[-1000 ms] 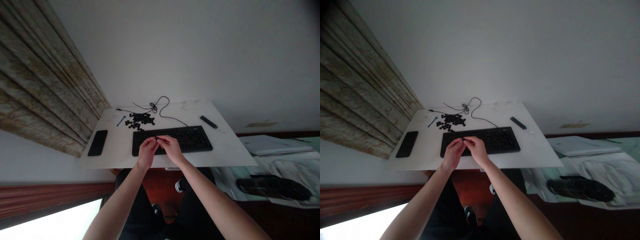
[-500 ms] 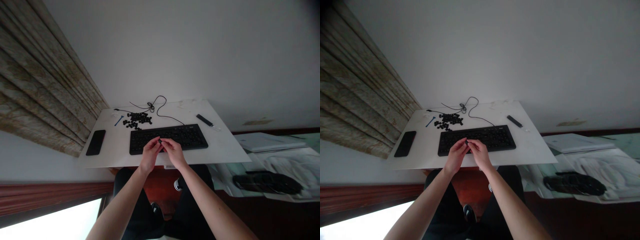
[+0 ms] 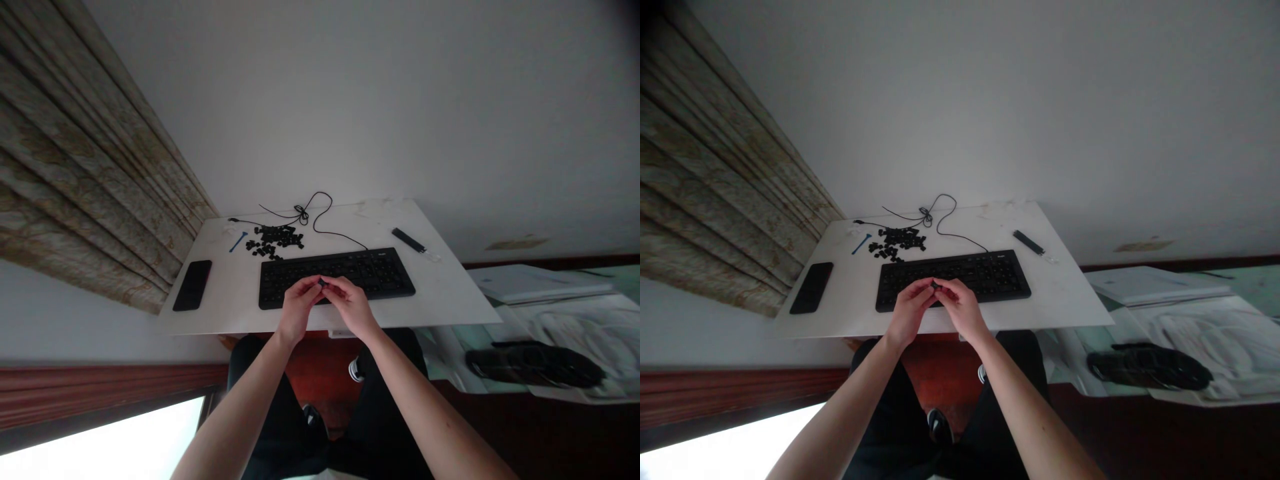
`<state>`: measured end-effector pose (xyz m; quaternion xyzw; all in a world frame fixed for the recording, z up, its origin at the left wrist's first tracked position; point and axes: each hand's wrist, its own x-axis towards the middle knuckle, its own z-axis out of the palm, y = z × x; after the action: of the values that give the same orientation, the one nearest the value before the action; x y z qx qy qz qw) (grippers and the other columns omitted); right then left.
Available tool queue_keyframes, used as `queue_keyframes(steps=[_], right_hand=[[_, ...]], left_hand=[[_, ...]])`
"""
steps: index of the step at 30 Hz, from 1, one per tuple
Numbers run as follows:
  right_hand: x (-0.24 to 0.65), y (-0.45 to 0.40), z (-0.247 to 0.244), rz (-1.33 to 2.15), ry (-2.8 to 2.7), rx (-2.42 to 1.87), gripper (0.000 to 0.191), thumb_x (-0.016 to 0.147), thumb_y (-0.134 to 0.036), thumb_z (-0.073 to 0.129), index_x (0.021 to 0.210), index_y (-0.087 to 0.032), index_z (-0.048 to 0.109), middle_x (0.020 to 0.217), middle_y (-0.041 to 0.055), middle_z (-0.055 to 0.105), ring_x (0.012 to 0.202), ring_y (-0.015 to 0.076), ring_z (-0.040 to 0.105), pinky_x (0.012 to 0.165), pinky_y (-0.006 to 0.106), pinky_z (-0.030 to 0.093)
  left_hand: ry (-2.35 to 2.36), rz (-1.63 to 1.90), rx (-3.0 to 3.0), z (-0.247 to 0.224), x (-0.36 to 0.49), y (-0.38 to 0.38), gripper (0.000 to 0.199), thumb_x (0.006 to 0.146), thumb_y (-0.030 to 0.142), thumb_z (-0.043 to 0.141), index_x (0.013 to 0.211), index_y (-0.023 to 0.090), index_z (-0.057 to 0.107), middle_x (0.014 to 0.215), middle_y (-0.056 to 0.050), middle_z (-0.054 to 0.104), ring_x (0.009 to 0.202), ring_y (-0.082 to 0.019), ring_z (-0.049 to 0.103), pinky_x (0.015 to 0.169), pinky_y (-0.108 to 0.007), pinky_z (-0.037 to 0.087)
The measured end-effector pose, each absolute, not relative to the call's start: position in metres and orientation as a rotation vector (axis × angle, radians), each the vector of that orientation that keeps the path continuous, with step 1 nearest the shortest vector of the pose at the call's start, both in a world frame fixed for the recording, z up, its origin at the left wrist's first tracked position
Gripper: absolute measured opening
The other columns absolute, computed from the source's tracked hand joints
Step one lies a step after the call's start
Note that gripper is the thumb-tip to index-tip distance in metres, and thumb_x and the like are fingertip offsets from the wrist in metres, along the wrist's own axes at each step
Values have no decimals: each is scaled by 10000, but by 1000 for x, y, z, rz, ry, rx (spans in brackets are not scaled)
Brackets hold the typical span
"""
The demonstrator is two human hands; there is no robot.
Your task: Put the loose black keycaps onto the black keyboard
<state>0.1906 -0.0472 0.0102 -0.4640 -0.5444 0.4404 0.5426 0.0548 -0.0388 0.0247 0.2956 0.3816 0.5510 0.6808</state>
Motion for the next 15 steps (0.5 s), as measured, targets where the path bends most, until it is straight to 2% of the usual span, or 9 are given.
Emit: queue_keyframes(steps=[7, 11, 15], right_hand=[[194, -46, 21, 1144, -1283, -1104, 294, 820, -378, 667, 1079, -265, 748, 867, 30, 634, 705, 144, 565, 627, 282, 486], [191, -46, 24, 1353, -1083, -1061, 327, 788, -416, 701, 1055, -234, 750, 805, 29, 669, 659, 145, 580, 597, 288, 505], [186, -46, 23, 1458, -897, -1018, 322, 716, -423, 771, 955, -209, 755, 761, 32, 689, 692, 164, 609, 595, 283, 508]], left_hand=[[934, 1192, 713, 24, 55, -40, 339, 669, 254, 816, 982, 171, 713, 906, -32, 685, 789, -132, 642, 765, -285, 515], [1031, 1282, 924, 25, 57, -42, 306, 710, 225, 775, 1006, 184, 710, 886, -26, 679, 793, -129, 617, 778, -272, 490], [1133, 1350, 1279, 32, 56, -45, 250, 748, 199, 740, 996, 226, 731, 928, -48, 689, 861, -175, 616, 863, -319, 473]])
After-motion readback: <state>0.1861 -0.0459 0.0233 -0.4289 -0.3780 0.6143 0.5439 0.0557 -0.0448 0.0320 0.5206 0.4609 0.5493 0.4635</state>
